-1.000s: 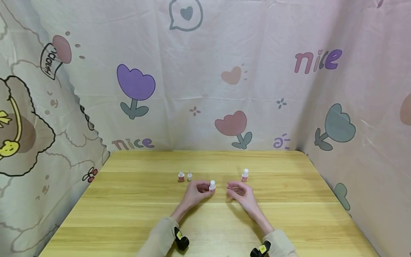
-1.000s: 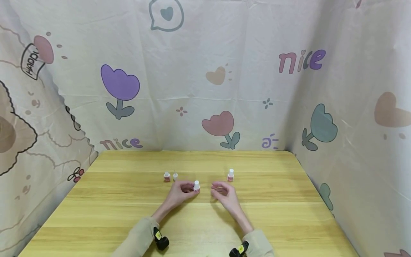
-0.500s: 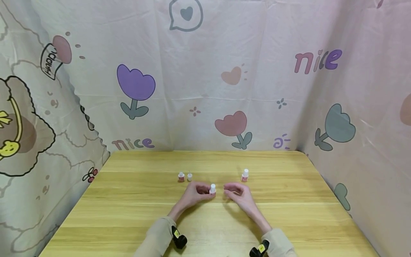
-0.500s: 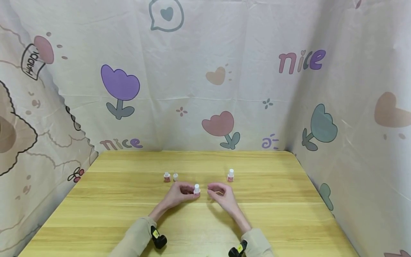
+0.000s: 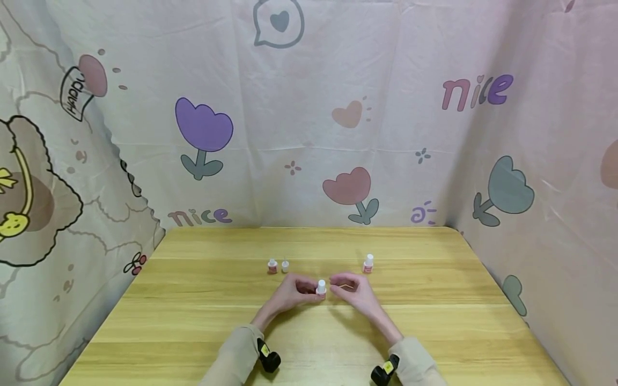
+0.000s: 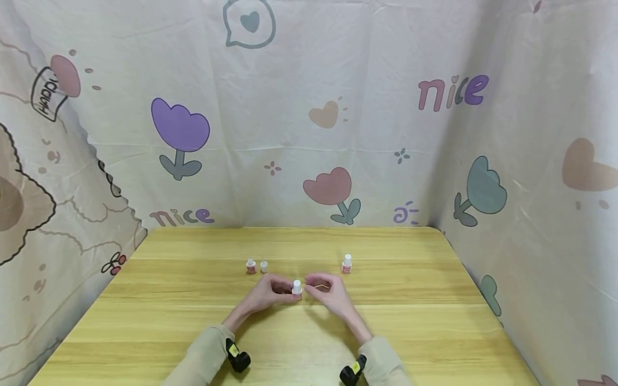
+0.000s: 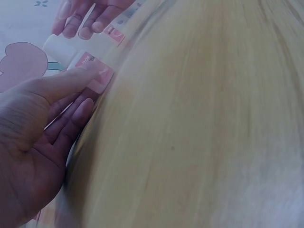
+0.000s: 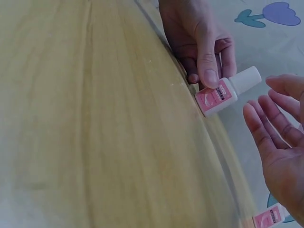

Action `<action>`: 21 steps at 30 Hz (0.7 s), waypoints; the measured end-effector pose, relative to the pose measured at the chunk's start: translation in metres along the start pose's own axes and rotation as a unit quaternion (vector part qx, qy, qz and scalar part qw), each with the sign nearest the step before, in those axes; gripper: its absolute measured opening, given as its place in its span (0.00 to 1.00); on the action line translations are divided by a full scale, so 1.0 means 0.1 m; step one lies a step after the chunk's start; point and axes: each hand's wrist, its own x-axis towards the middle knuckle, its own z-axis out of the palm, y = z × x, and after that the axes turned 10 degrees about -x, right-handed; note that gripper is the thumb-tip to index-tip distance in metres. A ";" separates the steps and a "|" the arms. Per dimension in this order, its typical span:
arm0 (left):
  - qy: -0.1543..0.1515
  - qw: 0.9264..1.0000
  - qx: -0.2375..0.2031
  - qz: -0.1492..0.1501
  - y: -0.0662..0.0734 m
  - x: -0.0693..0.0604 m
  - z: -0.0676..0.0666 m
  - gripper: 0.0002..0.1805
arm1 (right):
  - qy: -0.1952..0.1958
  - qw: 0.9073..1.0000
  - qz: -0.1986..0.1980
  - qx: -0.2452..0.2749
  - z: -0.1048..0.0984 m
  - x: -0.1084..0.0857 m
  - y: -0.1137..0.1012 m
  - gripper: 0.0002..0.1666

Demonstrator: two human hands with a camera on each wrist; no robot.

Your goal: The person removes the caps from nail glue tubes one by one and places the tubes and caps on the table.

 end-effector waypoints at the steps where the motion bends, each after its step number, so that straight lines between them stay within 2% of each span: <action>1: -0.001 1.000 -0.001 -0.001 0.00 0.00 0.00 0.14 | -0.003 1.000 0.001 -0.001 0.00 0.01 0.00 0.17; 12: -0.003 1.000 0.004 0.013 -0.02 0.00 0.00 0.13 | -0.022 1.000 0.011 -0.018 0.07 0.11 0.02 0.17; 21: 0.003 1.000 0.003 0.011 -0.01 0.01 0.01 0.13 | 0.003 0.999 0.010 -0.047 0.16 0.17 0.01 0.13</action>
